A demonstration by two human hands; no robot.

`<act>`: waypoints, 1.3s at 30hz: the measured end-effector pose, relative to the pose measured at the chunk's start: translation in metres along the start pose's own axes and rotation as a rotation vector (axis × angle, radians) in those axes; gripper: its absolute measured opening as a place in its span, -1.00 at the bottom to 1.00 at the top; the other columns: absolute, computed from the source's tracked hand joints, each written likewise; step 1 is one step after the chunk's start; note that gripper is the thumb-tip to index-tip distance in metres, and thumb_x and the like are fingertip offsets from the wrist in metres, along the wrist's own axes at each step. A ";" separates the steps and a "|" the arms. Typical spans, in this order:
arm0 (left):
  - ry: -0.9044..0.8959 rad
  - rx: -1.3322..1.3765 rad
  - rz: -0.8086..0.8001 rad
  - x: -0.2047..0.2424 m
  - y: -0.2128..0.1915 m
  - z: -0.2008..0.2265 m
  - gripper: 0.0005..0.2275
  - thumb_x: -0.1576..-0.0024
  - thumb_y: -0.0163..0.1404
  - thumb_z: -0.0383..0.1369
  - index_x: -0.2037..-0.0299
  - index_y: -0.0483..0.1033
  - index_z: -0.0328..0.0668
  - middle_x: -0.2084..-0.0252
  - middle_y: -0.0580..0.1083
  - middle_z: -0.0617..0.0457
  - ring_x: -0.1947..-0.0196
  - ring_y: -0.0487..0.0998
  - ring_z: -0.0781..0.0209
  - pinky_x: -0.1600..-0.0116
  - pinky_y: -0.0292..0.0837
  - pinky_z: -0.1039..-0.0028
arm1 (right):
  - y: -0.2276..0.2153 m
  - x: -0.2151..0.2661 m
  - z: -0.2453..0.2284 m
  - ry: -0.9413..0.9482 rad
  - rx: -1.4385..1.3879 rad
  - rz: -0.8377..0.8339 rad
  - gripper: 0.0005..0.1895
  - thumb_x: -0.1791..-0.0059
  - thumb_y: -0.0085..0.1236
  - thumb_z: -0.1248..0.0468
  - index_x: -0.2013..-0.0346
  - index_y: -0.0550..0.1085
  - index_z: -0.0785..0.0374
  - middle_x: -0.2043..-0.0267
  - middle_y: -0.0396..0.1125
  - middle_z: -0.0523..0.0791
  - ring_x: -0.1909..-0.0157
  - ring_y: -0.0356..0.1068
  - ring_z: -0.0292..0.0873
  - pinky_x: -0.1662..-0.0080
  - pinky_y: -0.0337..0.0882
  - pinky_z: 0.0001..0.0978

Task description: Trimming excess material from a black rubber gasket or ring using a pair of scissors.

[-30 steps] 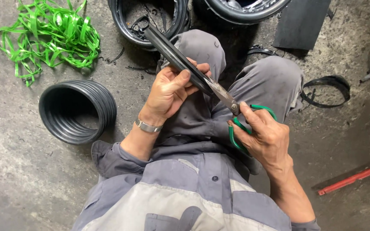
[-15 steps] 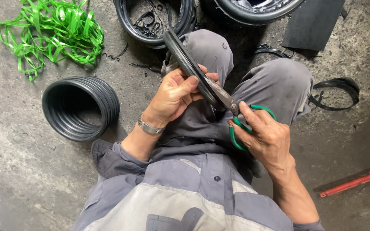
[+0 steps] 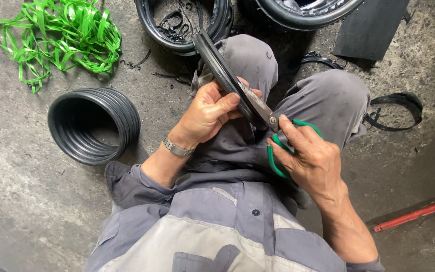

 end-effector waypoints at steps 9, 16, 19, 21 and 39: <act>0.015 -0.106 -0.019 -0.001 0.000 0.000 -0.75 -0.36 0.00 -0.45 -0.22 0.39 -0.30 -0.23 0.49 -0.20 -0.22 0.54 0.04 -0.35 0.50 0.17 | -0.006 -0.006 -0.006 0.026 0.019 -0.037 -0.46 0.08 0.45 0.19 -0.16 0.53 0.25 0.37 0.35 -0.06 0.47 0.39 -0.10 0.41 0.37 -0.24; 0.053 -0.159 -0.042 -0.001 0.002 0.000 -0.77 -0.37 -0.03 -0.49 -0.20 0.40 -0.34 -0.22 0.50 -0.17 -0.23 0.54 0.05 -0.38 0.48 0.20 | -0.004 -0.010 -0.010 0.004 0.005 -0.009 -0.47 0.08 0.45 0.17 -0.14 0.53 0.26 0.37 0.36 -0.06 0.47 0.38 -0.09 0.40 0.37 -0.24; 0.018 -0.237 -0.036 -0.002 -0.002 -0.012 -0.77 -0.35 -0.02 -0.50 -0.17 0.46 -0.41 -0.17 0.53 -0.14 -0.17 0.58 0.10 -0.34 0.51 0.25 | -0.006 -0.023 -0.012 -0.038 0.013 0.018 -0.45 0.07 0.46 0.17 -0.16 0.52 0.28 0.38 0.35 -0.04 0.46 0.39 -0.07 0.38 0.38 -0.24; -0.009 -0.562 -0.120 0.000 -0.005 -0.026 -0.77 -0.33 0.07 -0.54 -0.16 0.55 -0.45 -0.11 0.57 -0.12 -0.07 0.56 0.24 -0.25 0.49 0.37 | -0.009 -0.036 -0.011 -0.070 -0.004 0.014 -0.43 0.08 0.49 0.20 -0.17 0.52 0.30 0.38 0.36 -0.03 0.43 0.40 -0.07 0.33 0.40 -0.24; 0.155 0.097 -0.099 0.007 0.043 0.019 -0.69 -0.36 -0.05 -0.36 -0.28 0.30 -0.24 -0.23 0.49 -0.14 -0.12 0.61 -0.05 -0.20 0.57 0.11 | 0.056 0.018 0.034 0.336 -0.946 0.144 -0.42 0.07 0.37 0.48 -0.24 0.44 0.40 -0.06 0.48 -0.10 -0.05 0.46 -0.30 -0.15 0.45 -0.45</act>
Point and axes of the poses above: each hand's wrist, its own x-axis away from the middle knuckle, its own y-axis out of the palm, z = x × y, the point moved 5 cm from there along -x, towards the middle knuckle
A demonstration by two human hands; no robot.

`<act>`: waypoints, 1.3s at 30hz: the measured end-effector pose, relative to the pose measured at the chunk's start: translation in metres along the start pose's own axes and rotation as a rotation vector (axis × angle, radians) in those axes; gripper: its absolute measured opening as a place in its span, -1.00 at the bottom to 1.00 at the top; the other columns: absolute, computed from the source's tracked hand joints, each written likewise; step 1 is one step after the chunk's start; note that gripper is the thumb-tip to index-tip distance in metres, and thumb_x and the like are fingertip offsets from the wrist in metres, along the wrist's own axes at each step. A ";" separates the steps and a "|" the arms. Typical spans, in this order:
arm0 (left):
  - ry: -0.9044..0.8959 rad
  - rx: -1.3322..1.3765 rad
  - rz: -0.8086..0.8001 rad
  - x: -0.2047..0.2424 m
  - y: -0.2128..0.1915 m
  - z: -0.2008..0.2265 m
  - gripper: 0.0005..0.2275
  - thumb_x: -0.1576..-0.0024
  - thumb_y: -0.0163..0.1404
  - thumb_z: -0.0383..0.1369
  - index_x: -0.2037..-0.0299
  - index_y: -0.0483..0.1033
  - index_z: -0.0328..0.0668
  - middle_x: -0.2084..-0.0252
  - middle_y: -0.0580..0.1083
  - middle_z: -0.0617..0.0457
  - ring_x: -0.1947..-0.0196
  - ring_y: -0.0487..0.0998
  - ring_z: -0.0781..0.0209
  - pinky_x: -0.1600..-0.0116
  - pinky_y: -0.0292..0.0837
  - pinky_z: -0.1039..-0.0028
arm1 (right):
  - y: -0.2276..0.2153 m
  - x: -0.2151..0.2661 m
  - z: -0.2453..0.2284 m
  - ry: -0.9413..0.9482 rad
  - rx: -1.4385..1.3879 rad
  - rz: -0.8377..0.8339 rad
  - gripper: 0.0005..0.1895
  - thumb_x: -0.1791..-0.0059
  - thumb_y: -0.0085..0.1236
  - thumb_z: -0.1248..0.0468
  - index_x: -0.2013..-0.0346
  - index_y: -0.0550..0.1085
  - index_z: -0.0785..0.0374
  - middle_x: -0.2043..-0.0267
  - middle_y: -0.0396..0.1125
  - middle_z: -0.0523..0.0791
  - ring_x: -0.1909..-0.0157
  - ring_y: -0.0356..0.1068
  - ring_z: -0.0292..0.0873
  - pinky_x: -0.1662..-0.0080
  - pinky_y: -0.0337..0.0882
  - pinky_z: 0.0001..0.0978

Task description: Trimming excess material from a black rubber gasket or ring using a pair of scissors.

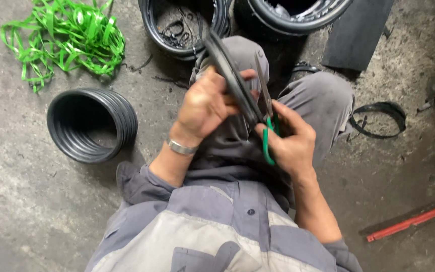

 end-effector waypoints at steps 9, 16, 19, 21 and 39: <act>-0.119 -0.032 0.143 0.012 -0.032 0.005 -0.67 -0.36 0.03 -0.42 -0.26 0.33 -0.39 -0.20 0.48 -0.28 -0.22 0.55 -0.13 -0.32 0.53 0.07 | -0.012 0.027 -0.031 -0.289 0.563 0.088 -0.37 0.14 0.51 0.40 -0.21 0.49 0.32 0.18 0.44 -0.09 0.28 0.39 -0.31 0.23 0.41 -0.46; -0.105 -0.063 0.166 0.009 -0.042 -0.003 -0.72 -0.37 0.00 -0.41 -0.22 0.35 -0.39 -0.17 0.51 -0.28 -0.18 0.57 -0.12 -0.25 0.56 0.08 | -0.019 0.050 -0.042 -0.348 0.829 0.020 -0.39 0.16 0.55 0.29 -0.15 0.52 0.30 0.26 0.42 -0.07 0.42 0.40 -0.25 0.36 0.40 -0.39; -0.085 -0.049 0.167 0.009 -0.039 -0.004 -0.73 -0.39 0.00 -0.41 -0.21 0.35 -0.39 -0.17 0.50 -0.28 -0.20 0.57 -0.13 -0.30 0.56 0.08 | -0.019 0.051 -0.043 -0.355 0.859 -0.001 -0.40 0.15 0.54 0.27 -0.15 0.53 0.28 0.27 0.44 -0.07 0.40 0.42 -0.22 0.35 0.40 -0.37; -0.084 -0.077 0.176 0.009 -0.039 -0.002 -0.73 -0.37 -0.01 -0.42 -0.21 0.36 -0.38 -0.16 0.50 -0.29 -0.19 0.57 -0.12 -0.27 0.56 0.07 | -0.017 0.048 -0.043 -0.363 0.862 -0.024 -0.41 0.14 0.52 0.27 -0.16 0.53 0.26 0.25 0.44 -0.08 0.37 0.44 -0.21 0.33 0.42 -0.37; -0.085 -0.066 0.183 0.008 -0.043 -0.013 -0.73 -0.35 0.03 -0.47 -0.22 0.36 -0.35 -0.16 0.50 -0.30 -0.18 0.57 -0.13 -0.30 0.54 0.07 | -0.007 0.030 -0.051 -0.298 0.923 -0.087 -0.45 0.10 0.48 0.27 -0.16 0.53 0.29 0.32 0.40 -0.08 0.46 0.40 -0.20 0.39 0.38 -0.34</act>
Point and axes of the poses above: each hand's wrist, its own x-axis away from the middle knuckle, its own y-axis out of the palm, z = x × y, the point moved 5 cm from there along -x, towards the middle knuckle
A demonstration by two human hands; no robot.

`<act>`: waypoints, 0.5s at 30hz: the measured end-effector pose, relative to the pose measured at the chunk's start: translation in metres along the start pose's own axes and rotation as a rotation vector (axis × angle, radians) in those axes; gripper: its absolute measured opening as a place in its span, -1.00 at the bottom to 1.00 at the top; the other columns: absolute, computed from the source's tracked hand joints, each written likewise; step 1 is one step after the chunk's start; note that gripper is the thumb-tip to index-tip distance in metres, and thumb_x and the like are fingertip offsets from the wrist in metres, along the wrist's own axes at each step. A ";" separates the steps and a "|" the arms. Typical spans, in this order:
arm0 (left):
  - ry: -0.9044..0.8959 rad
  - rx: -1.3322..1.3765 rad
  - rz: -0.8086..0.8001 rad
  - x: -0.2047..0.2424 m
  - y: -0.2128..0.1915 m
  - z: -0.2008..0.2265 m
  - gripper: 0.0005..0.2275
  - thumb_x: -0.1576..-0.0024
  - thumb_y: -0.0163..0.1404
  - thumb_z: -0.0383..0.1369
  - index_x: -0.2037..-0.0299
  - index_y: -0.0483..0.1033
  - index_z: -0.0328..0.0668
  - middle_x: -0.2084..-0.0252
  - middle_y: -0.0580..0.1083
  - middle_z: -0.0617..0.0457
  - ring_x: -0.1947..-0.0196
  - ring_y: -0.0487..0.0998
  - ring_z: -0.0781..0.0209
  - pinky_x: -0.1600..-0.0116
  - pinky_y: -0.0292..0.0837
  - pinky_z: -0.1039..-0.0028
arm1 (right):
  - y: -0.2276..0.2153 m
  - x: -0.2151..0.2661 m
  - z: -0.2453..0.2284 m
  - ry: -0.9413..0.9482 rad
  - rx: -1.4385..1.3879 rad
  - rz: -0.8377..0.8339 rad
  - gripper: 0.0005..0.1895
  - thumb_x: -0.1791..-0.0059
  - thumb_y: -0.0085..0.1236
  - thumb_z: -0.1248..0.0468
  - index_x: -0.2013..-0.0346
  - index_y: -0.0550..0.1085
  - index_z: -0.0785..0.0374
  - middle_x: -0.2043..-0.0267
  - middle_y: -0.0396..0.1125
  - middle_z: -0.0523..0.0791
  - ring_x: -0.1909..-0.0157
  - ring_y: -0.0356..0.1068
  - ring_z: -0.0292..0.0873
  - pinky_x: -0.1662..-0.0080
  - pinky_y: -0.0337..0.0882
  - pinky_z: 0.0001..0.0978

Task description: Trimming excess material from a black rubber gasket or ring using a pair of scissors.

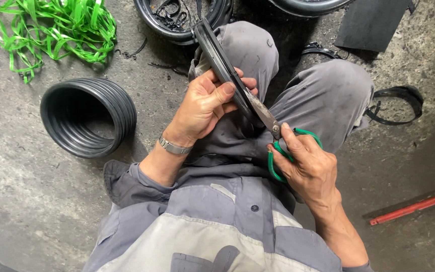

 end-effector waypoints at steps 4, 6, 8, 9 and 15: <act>0.010 -0.016 -0.001 -0.001 0.001 0.003 -0.74 -0.36 0.02 -0.47 -0.21 0.36 -0.36 -0.16 0.50 -0.30 -0.17 0.57 -0.11 -0.30 0.54 0.07 | -0.001 -0.003 -0.005 -0.003 0.009 0.000 -0.44 0.10 0.47 0.27 -0.17 0.52 0.28 0.33 0.40 -0.08 0.46 0.40 -0.19 0.39 0.39 -0.33; -0.003 -0.023 0.008 0.000 0.002 0.001 -0.73 -0.35 0.01 -0.47 -0.21 0.35 -0.35 -0.17 0.50 -0.28 -0.18 0.57 -0.09 -0.32 0.53 0.09 | -0.002 -0.003 -0.007 0.007 0.033 -0.007 -0.45 0.09 0.46 0.26 -0.18 0.52 0.26 0.33 0.39 -0.09 0.47 0.39 -0.18 0.39 0.39 -0.32; 0.000 -0.029 0.003 0.000 0.002 0.001 -0.74 -0.35 0.01 -0.47 -0.21 0.35 -0.35 -0.17 0.50 -0.28 -0.18 0.57 -0.08 -0.32 0.53 0.10 | -0.004 -0.005 -0.011 0.007 0.054 -0.011 -0.45 0.08 0.46 0.24 -0.17 0.53 0.25 0.34 0.39 -0.09 0.48 0.39 -0.18 0.39 0.39 -0.31; 0.002 -0.037 -0.002 0.000 0.002 0.001 -0.74 -0.35 0.01 -0.47 -0.21 0.35 -0.35 -0.17 0.50 -0.27 -0.18 0.57 -0.08 -0.32 0.53 0.10 | -0.005 -0.005 -0.012 0.007 0.073 -0.015 -0.46 0.08 0.46 0.23 -0.17 0.53 0.25 0.34 0.38 -0.09 0.48 0.38 -0.17 0.39 0.39 -0.30; 0.009 -0.045 0.009 -0.001 0.002 0.000 -0.74 -0.34 0.02 -0.48 -0.20 0.35 -0.35 -0.16 0.50 -0.28 -0.15 0.58 -0.06 -0.30 0.54 0.11 | -0.007 -0.007 -0.020 -0.011 0.167 -0.028 -0.46 0.07 0.45 0.20 -0.18 0.53 0.23 0.40 0.34 -0.08 0.51 0.36 -0.13 0.41 0.37 -0.26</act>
Point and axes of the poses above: each hand's wrist, its own x-axis away from the middle knuckle, its own y-axis out of the palm, z = x × y, the point moved 5 cm from there along -x, towards the middle knuckle
